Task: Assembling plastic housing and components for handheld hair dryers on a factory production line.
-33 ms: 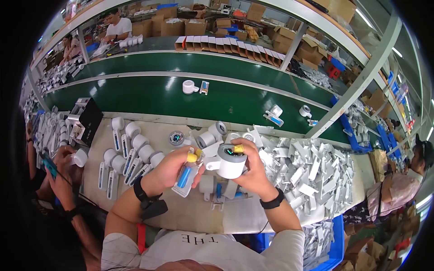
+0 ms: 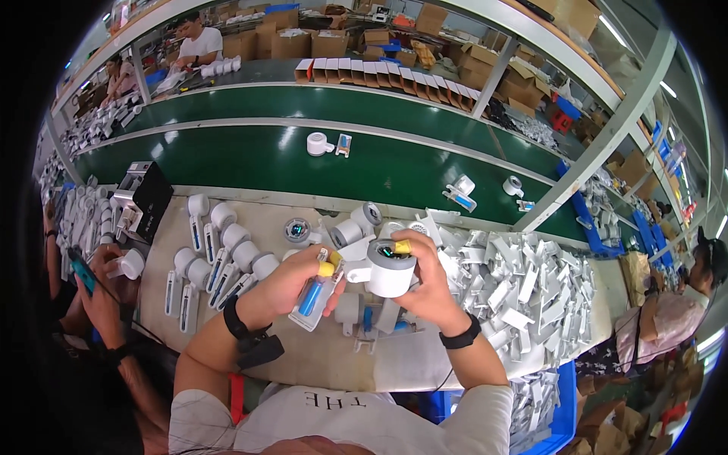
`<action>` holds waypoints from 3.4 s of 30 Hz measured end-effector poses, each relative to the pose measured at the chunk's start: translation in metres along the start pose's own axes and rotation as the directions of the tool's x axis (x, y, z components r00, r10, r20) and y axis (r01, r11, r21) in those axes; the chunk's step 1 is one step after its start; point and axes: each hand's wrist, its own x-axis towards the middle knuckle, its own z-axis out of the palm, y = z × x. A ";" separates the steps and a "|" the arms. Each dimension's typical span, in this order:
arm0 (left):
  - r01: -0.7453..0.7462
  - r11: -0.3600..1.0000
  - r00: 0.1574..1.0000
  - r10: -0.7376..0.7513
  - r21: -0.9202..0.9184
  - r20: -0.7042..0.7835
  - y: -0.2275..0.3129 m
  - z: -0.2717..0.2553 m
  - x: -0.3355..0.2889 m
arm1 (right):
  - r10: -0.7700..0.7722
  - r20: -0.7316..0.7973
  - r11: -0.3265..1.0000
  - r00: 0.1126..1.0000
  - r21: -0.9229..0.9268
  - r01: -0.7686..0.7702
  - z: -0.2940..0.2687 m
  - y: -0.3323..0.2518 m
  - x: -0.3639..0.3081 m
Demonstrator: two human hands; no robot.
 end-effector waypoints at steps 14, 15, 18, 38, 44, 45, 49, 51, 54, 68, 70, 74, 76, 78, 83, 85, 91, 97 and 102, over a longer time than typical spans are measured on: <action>-0.006 0.919 0.983 0.079 0.394 -0.168 -0.007 0.002 0.005 | -0.003 0.198 0.929 0.980 -0.362 0.076 -0.019 -0.004 0.011; -0.006 0.920 0.983 0.078 0.392 -0.167 -0.007 0.001 0.006 | 0.125 0.192 0.973 0.973 -0.213 -0.083 -0.019 -0.004 0.008; 0.043 0.894 0.988 0.028 0.446 -0.151 -0.006 0.000 0.008 | 0.290 0.220 0.949 0.931 0.058 -0.309 -0.021 -0.013 0.009; 0.089 0.780 0.982 0.034 0.619 -0.185 -0.022 -0.005 0.012 | 0.372 0.525 0.905 0.765 -0.390 -0.172 -0.024 -0.034 0.059; 0.020 0.607 0.973 0.171 0.795 -0.156 -0.032 -0.008 0.012 | 0.353 0.456 0.870 0.817 -0.481 -0.107 -0.020 -0.047 0.054; 0.022 0.605 0.979 0.149 0.796 -0.141 -0.035 -0.009 0.014 | 0.360 0.466 0.874 0.808 -0.472 -0.116 -0.020 -0.046 0.053; 0.033 0.782 0.985 0.080 0.622 -0.153 -0.031 0.000 0.013 | 0.335 0.467 0.926 0.819 -0.324 -0.194 -0.021 -0.027 0.051; 0.003 0.820 0.990 0.078 0.573 -0.117 -0.033 0.000 0.014 | 0.324 0.439 0.936 0.838 -0.274 -0.219 -0.020 -0.018 0.047; -0.014 0.899 0.993 0.062 0.437 -0.097 -0.039 0.002 0.016 | 0.310 0.341 0.949 0.887 -0.167 -0.268 -0.015 -0.004 0.036; -0.353 0.925 0.880 0.379 0.140 -0.285 -0.055 0.014 0.036 | 0.223 -0.110 0.959 0.968 -0.151 -0.238 0.017 -0.031 -0.022; -0.340 0.935 0.882 0.354 0.102 -0.312 -0.060 0.016 0.031 | 0.201 -0.144 0.965 0.969 -0.142 -0.221 0.024 -0.032 -0.023; -0.451 0.889 0.838 0.451 0.075 -0.306 -0.067 0.025 0.025 | 0.003 -0.200 0.915 0.980 -0.394 -0.083 0.033 -0.032 -0.026; -0.491 0.865 0.813 0.499 0.107 -0.301 -0.070 0.029 0.023 | 0.001 -0.200 0.907 0.980 -0.412 -0.085 0.033 -0.037 -0.024; -0.497 0.865 0.808 0.491 0.069 -0.325 -0.072 0.030 0.023 | -0.072 -0.163 0.880 0.984 -0.475 -0.015 0.034 -0.032 -0.022; -0.504 0.864 0.809 0.467 -0.011 -0.356 -0.074 0.030 0.023 | -0.205 -0.063 0.685 0.977 -0.722 0.097 0.039 -0.032 -0.025; -0.516 0.856 0.801 0.478 -0.012 -0.361 -0.077 0.027 0.023 | -0.181 0.024 0.661 0.983 -0.737 0.140 0.037 -0.033 -0.024; -0.573 0.818 0.774 0.520 -0.050 -0.362 -0.075 0.028 0.021 | -0.083 -0.098 0.914 0.992 -0.404 0.036 0.037 -0.031 -0.023; -0.562 0.822 0.749 0.554 0.094 -0.363 -0.085 0.021 0.018 | 0.005 -0.074 0.930 0.997 -0.367 -0.032 0.038 -0.036 -0.024; -0.619 0.769 0.709 0.634 0.156 -0.310 -0.080 0.029 0.017 | 0.000 -0.140 0.960 0.990 -0.279 -0.040 0.046 -0.038 -0.025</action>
